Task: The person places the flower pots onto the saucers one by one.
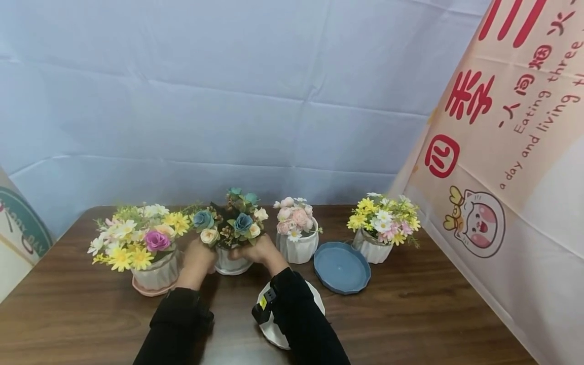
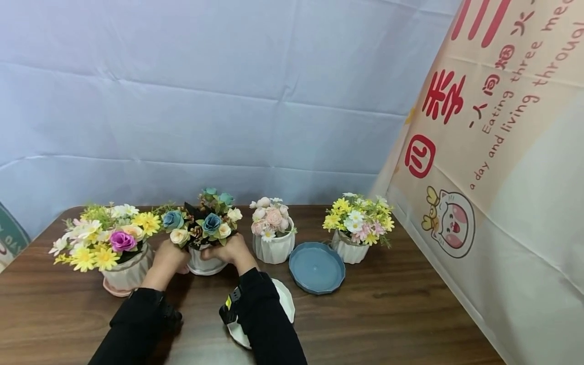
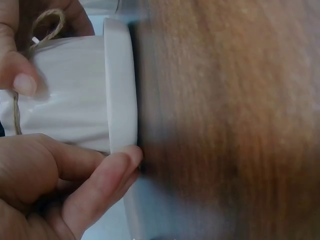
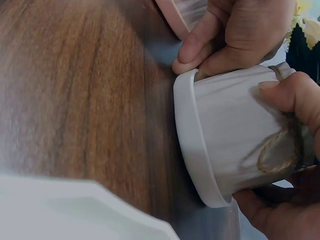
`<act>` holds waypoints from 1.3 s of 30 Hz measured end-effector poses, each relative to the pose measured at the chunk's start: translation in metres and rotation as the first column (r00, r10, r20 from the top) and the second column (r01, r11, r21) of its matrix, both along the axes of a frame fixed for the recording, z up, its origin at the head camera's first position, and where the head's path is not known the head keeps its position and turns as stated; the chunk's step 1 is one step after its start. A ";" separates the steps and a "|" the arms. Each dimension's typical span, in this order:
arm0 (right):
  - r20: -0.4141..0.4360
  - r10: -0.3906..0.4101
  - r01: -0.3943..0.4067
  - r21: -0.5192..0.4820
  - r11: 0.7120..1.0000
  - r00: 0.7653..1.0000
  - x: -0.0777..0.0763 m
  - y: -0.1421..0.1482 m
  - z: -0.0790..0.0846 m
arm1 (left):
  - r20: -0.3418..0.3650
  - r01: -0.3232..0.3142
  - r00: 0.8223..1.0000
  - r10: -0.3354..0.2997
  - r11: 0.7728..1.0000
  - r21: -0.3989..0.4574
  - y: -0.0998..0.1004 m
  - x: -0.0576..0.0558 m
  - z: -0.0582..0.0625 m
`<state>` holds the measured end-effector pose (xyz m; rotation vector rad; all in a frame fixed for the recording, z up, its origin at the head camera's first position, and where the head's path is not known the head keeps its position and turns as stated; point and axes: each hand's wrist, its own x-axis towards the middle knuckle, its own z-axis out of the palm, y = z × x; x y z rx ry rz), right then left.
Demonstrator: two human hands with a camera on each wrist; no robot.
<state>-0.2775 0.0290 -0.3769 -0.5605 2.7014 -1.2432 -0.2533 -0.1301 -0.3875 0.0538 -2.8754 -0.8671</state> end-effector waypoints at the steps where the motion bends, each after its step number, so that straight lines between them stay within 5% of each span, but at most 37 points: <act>1: 0.004 -0.004 0.004 0.003 1.000 1.000 0.000 0.000 0.000 | -0.005 0.005 1.000 -0.005 1.000 -0.008 0.000 0.000 0.000; 9: 0.004 -0.046 0.046 -0.055 0.997 0.999 0.005 0.002 -0.006 | -0.008 0.032 0.999 -0.032 0.997 -0.073 -0.002 -0.002 -0.003; 20: -0.032 -0.034 0.033 -0.057 0.998 0.999 0.002 0.002 -0.007 | -0.009 -0.007 1.000 0.007 1.000 0.021 -0.003 -0.004 -0.007; 30: 0.018 -0.068 0.070 -0.151 0.986 0.998 0.000 0.000 -0.011 | -0.038 0.015 0.999 -0.017 0.997 -0.071 -0.001 -0.005 -0.005; 39: 0.024 -0.073 0.076 -0.177 0.981 0.997 0.002 0.001 -0.013 | -0.055 0.015 0.998 -0.019 0.998 -0.069 0.001 -0.004 -0.006</act>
